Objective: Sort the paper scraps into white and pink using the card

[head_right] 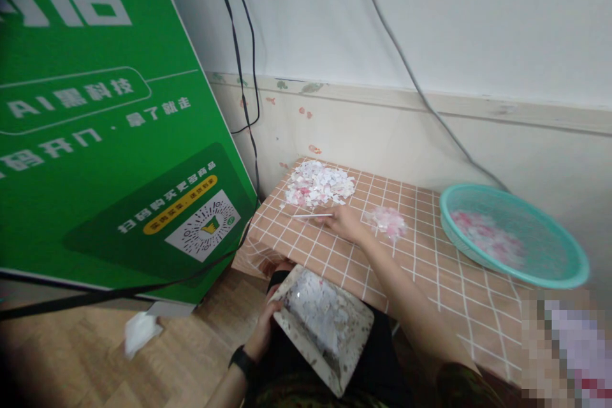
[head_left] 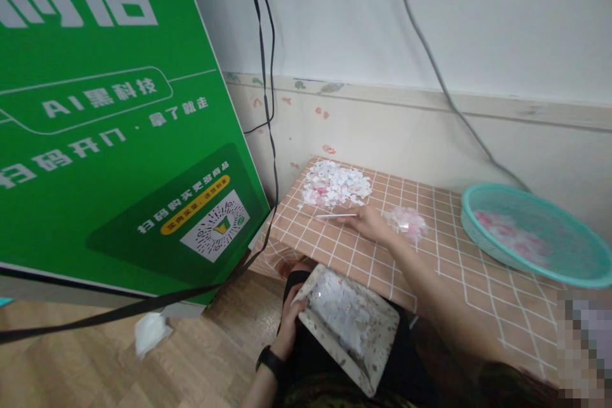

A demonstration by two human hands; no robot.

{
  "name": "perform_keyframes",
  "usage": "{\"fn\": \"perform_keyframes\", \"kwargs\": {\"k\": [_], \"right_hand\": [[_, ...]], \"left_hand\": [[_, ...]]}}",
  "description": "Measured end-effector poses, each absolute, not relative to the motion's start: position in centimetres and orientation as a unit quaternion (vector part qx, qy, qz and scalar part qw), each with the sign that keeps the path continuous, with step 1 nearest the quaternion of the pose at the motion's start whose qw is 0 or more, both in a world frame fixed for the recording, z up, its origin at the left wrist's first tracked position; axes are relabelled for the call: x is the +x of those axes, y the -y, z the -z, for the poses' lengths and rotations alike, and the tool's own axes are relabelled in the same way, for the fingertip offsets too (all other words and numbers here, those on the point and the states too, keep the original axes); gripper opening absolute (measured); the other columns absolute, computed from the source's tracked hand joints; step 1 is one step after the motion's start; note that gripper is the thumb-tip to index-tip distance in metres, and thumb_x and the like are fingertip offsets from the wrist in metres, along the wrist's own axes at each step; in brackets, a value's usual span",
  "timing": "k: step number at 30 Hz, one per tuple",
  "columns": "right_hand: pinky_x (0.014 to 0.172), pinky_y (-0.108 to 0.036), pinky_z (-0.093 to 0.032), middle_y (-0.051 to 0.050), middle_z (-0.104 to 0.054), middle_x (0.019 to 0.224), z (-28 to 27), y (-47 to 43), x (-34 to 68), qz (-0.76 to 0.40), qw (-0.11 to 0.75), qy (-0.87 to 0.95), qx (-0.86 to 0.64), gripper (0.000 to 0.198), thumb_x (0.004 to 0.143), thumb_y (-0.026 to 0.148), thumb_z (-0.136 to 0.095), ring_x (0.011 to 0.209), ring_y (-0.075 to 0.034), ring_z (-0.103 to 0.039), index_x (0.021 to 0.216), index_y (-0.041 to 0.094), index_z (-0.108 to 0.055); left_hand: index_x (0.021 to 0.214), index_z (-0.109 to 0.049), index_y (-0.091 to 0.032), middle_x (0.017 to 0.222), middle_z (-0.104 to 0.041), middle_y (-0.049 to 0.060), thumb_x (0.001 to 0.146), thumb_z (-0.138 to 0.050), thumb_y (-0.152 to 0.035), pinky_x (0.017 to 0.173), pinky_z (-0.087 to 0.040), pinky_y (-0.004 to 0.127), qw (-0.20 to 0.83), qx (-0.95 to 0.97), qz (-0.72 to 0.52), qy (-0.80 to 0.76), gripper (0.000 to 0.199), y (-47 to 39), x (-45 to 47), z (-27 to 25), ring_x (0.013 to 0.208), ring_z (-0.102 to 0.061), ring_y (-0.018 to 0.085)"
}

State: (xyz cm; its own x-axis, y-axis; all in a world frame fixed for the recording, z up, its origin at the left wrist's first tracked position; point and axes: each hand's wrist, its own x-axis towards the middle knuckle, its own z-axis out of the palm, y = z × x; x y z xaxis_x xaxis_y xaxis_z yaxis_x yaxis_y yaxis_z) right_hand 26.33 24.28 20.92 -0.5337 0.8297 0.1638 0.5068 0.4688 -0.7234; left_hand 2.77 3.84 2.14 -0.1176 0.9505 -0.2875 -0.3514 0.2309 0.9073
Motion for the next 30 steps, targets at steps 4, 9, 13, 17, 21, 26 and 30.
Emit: {"fn": "perform_keyframes", "kwargs": {"k": [4,9,13,17,21,26,30], "right_hand": [[0.07,-0.03,-0.052,-0.004,-0.079,0.089,-21.3,-23.7,28.8,-0.321,0.226,0.81,-0.436,0.028,0.093,0.039,-0.06,0.077,-0.021,-0.07,0.096,0.023,-0.082],[0.065,-0.03,-0.048,-0.004,-0.078,0.084,-21.9,-22.6,30.5,-0.29,0.25,0.8,-0.462,0.03,0.091,0.043,-0.06,0.071,-0.021,-0.068,0.094,0.021,-0.081],[0.059,-0.029,-0.044,-0.006,-0.075,0.072,-21.3,-19.1,27.5,-0.236,0.341,0.731,-0.541,0.039,0.093,0.049,-0.056,0.061,-0.02,-0.064,0.089,0.018,-0.079],[0.056,-0.027,-0.043,-0.005,-0.074,0.072,-19.4,-16.2,22.8,-0.318,0.366,0.685,-0.543,0.038,0.094,0.049,-0.055,0.063,-0.02,-0.066,0.085,0.019,-0.077],[0.058,-0.028,-0.043,-0.008,-0.076,0.077,-18.0,-16.2,21.5,-0.287,0.355,0.667,-0.588,0.035,0.093,0.045,-0.053,0.068,-0.023,-0.068,0.088,0.019,-0.076],[0.056,-0.031,-0.043,-0.011,-0.073,0.07,-17.5,-17.0,25.6,-0.233,0.373,0.594,-0.673,0.046,0.088,0.054,-0.052,0.063,-0.025,-0.066,0.091,0.015,-0.076],[0.056,-0.033,-0.043,-0.013,-0.072,0.068,-17.1,-17.2,30.8,-0.192,0.385,0.561,-0.707,0.054,0.085,0.06,-0.05,0.061,-0.026,-0.064,0.085,0.012,-0.074]], "left_hand": [[0.113,-0.068,-0.018,0.105,-0.073,0.008,0.075,-0.061,-0.037,0.093,-0.043,0.043,0.586,0.312,-0.546,-0.511,0.042,-3.9,2.5,-1.6,0.104,-0.06,0.034],[0.112,-0.068,-0.018,0.103,-0.073,0.008,0.074,-0.065,-0.039,0.091,-0.043,0.041,0.593,0.303,-0.541,-0.514,0.043,-3.9,2.5,-1.4,0.102,-0.061,0.034],[0.112,-0.067,-0.018,0.099,-0.073,0.007,0.074,-0.065,-0.039,0.085,-0.045,0.039,0.595,0.298,-0.539,-0.516,0.044,-4.1,2.8,-1.7,0.097,-0.062,0.032],[0.109,-0.067,-0.017,0.091,-0.072,0.006,0.07,-0.065,-0.04,0.076,-0.046,0.037,0.611,0.28,-0.533,-0.513,0.045,-4.3,3.1,-2.0,0.086,-0.062,0.03],[0.113,-0.067,-0.017,0.094,-0.073,0.006,0.071,-0.066,-0.039,0.081,-0.047,0.039,0.602,0.269,-0.534,-0.528,0.047,-4.1,2.9,-2.1,0.09,-0.064,0.031],[0.118,-0.066,-0.017,0.106,-0.074,0.008,0.076,-0.065,-0.037,0.09,-0.046,0.041,0.592,0.282,-0.54,-0.528,0.047,-3.6,2.4,-1.9,0.106,-0.062,0.034],[0.115,-0.068,-0.016,0.108,-0.074,0.009,0.074,-0.064,-0.036,0.093,-0.045,0.041,0.59,0.293,-0.552,-0.511,0.046,-3.6,2.2,-1.8,0.11,-0.062,0.035]]}}
